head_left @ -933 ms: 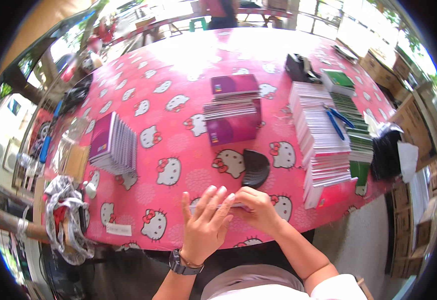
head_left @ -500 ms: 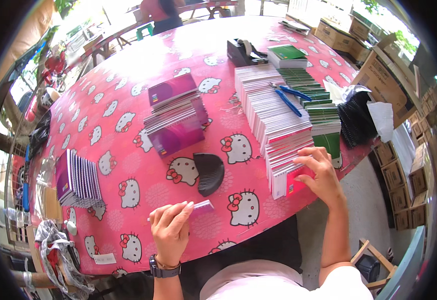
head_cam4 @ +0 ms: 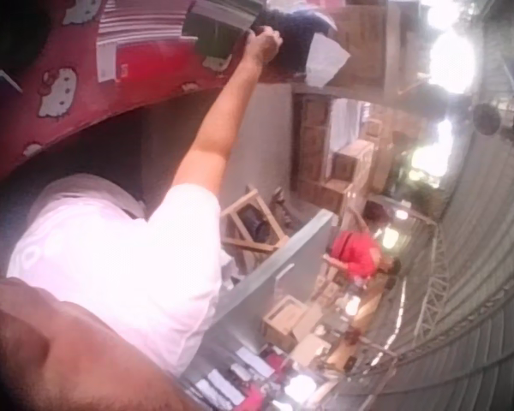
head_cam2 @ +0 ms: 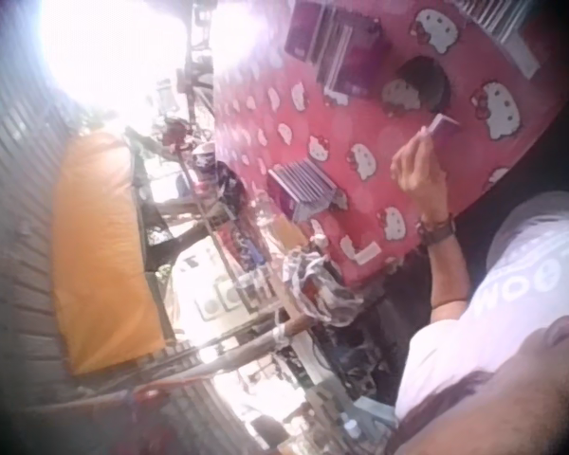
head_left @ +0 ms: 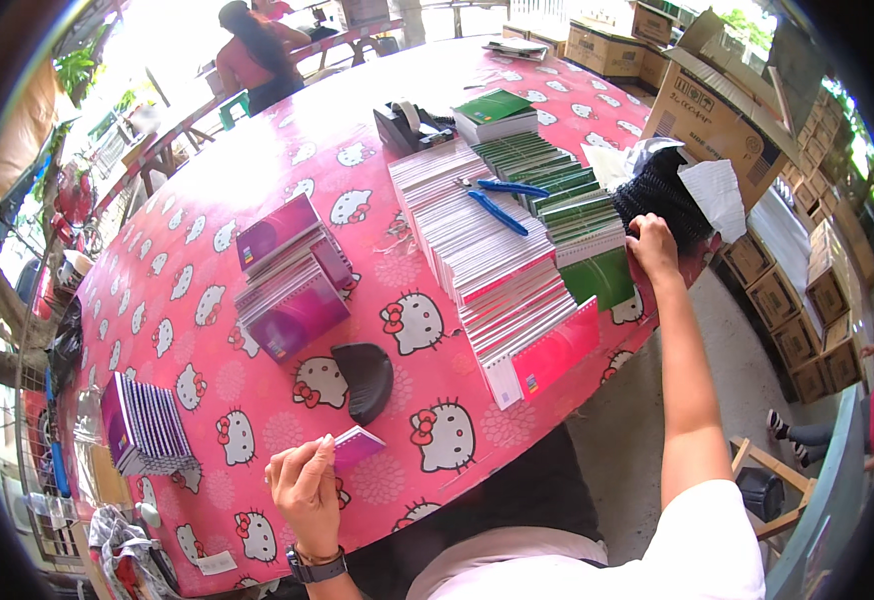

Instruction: The person assembles spiral-bound notebooks by inserting a black plastic spiral binding into the punched holes of purple notebook covers. They handle each notebook one at a time, align the binding, and press it into place before stacking the finished units on the table.

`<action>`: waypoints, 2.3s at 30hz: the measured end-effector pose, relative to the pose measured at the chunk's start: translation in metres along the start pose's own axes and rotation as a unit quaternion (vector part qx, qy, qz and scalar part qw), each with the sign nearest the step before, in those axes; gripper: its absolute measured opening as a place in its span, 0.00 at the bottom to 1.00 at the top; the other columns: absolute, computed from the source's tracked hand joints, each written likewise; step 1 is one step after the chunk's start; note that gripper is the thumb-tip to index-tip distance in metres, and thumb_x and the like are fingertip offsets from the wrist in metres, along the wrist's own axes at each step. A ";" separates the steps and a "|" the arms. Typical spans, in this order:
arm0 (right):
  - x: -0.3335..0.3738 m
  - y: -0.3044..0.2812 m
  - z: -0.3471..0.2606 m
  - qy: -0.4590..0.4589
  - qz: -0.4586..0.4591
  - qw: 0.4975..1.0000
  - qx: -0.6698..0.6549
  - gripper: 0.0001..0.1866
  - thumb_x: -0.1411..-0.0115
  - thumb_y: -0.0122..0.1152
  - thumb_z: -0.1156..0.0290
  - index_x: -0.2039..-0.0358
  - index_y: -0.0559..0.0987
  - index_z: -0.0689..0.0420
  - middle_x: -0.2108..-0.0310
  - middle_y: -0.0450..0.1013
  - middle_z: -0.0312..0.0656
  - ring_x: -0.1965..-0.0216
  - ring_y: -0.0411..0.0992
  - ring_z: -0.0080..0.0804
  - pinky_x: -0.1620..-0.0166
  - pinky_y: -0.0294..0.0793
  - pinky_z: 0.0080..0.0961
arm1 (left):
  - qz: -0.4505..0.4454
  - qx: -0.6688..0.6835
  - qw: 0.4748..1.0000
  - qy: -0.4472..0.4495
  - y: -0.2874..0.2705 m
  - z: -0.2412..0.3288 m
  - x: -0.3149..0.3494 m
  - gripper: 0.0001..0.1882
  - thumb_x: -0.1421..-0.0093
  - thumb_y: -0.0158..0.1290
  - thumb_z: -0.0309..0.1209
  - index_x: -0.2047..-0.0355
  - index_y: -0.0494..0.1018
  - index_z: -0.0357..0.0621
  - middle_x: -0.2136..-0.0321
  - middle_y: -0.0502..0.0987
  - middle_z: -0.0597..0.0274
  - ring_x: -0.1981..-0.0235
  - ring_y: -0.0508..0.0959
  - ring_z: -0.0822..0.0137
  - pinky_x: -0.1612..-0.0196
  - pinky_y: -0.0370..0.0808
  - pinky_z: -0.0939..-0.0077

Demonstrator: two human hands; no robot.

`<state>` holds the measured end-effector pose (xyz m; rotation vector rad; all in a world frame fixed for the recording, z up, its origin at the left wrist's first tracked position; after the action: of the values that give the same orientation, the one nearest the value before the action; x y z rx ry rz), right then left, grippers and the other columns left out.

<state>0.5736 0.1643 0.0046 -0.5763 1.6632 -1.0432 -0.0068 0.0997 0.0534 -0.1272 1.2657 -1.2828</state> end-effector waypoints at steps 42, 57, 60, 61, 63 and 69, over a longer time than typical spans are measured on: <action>0.158 -0.099 -0.393 -0.228 -0.341 0.717 -0.564 0.15 0.52 0.67 0.82 0.62 0.82 0.55 0.70 0.71 0.35 0.68 0.70 0.21 0.65 0.72 0.19 | 0.003 0.033 0.999 0.002 -0.012 0.000 0.012 0.10 0.48 0.60 0.29 0.64 0.80 0.52 0.72 0.77 0.72 0.68 0.74 0.70 0.61 0.62 0.72; 0.161 -0.107 -0.401 -0.270 -0.271 0.704 -0.598 0.14 0.57 0.64 0.88 0.70 0.79 0.56 0.70 0.69 0.36 0.67 0.71 0.27 0.66 0.71 0.23 | -0.004 0.039 0.999 0.004 -0.012 0.000 0.012 0.13 0.51 0.60 0.27 0.63 0.80 0.53 0.73 0.77 0.73 0.69 0.73 0.71 0.62 0.62 0.73; 0.163 -0.108 -0.403 -0.303 -0.263 0.707 -0.582 0.15 0.57 0.64 0.88 0.69 0.79 0.55 0.70 0.69 0.36 0.67 0.71 0.28 0.66 0.72 0.24 | -0.005 0.041 0.999 0.002 -0.013 0.000 0.013 0.12 0.51 0.60 0.27 0.63 0.80 0.53 0.73 0.77 0.73 0.69 0.74 0.71 0.62 0.62 0.72; 0.163 -0.109 -0.404 -0.311 -0.266 0.705 -0.580 0.14 0.56 0.63 0.88 0.69 0.78 0.55 0.70 0.69 0.37 0.66 0.71 0.29 0.66 0.72 0.25 | -0.006 0.043 0.999 0.001 -0.012 0.000 0.013 0.12 0.51 0.60 0.27 0.63 0.80 0.53 0.73 0.77 0.72 0.69 0.74 0.71 0.62 0.62 0.72; 0.164 -0.112 -0.406 -0.327 -0.271 0.700 -0.574 0.14 0.54 0.62 0.87 0.68 0.77 0.55 0.70 0.69 0.37 0.65 0.70 0.33 0.66 0.73 0.27 | -0.006 0.045 0.999 0.000 -0.013 0.000 0.013 0.12 0.51 0.60 0.27 0.64 0.80 0.53 0.73 0.77 0.72 0.69 0.74 0.71 0.62 0.62 0.72; 0.167 -0.113 -0.405 -0.340 -0.320 0.681 -0.565 0.13 0.50 0.63 0.83 0.64 0.78 0.57 0.70 0.70 0.39 0.65 0.71 0.35 0.64 0.75 0.30 | -0.003 0.044 0.999 0.001 -0.012 -0.001 0.013 0.11 0.50 0.60 0.27 0.64 0.80 0.53 0.73 0.77 0.72 0.69 0.74 0.71 0.62 0.62 0.72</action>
<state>0.1256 0.1187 0.0472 -2.1794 1.2230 0.0282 -0.0180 0.0856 0.0530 -0.0659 1.2096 -1.3425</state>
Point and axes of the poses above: each hand's wrist, its own x-axis away from the middle knuckle, its own y-axis out of the palm, z = x × y, the point moved 9 cm from there along -x, towards the middle knuckle
